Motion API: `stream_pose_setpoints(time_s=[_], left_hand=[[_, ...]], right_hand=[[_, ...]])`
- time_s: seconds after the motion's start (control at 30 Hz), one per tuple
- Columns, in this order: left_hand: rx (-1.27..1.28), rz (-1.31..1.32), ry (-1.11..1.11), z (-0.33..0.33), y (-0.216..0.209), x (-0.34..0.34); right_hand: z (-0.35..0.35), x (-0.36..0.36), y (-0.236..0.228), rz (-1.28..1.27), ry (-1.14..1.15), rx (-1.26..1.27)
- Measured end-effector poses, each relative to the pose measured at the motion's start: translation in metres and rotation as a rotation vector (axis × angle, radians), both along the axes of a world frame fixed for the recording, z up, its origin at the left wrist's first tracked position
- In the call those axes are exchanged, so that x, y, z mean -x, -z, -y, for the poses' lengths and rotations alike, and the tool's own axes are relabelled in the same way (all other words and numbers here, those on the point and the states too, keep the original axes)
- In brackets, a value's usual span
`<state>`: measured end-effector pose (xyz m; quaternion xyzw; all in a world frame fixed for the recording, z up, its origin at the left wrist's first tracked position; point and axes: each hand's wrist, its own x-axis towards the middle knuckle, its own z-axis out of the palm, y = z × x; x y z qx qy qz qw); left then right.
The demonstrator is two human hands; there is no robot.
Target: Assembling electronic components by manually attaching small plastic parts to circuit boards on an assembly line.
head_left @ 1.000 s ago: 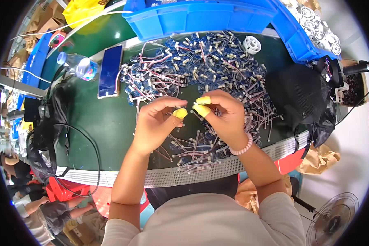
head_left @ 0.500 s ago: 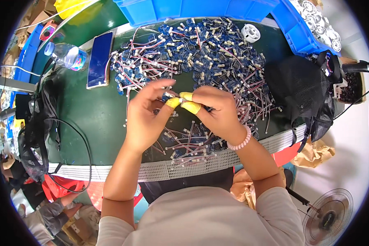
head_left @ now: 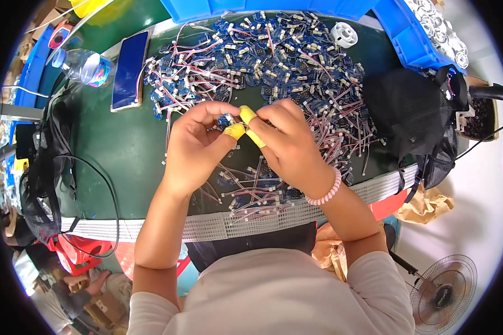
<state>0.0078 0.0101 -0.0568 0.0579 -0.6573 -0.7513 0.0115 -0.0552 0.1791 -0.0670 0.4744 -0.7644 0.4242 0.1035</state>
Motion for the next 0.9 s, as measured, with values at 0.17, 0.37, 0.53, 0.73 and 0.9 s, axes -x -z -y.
stream_pose_setpoints(time_s=[0.17,0.37,0.53,0.73,0.9], left_hand=[[0.106,-0.047,-0.035,-0.002,0.002,0.001],[0.086,-0.071,0.01,-0.005,-0.001,-0.001],[-0.026,-0.074,-0.047,-0.006,0.001,-0.001],[0.088,-0.036,-0.027,-0.003,-0.001,-0.003],[0.059,-0.039,-0.046,-0.004,-0.002,-0.004]], right_hand=[[-0.001,0.004,0.009,0.184,0.009,0.156],[-0.003,0.004,0.008,0.438,-0.007,0.243],[-0.002,0.006,0.01,0.354,-0.019,0.191],[-0.003,0.004,0.005,0.182,0.049,0.063],[0.0,0.0,0.007,0.252,0.055,0.158]])
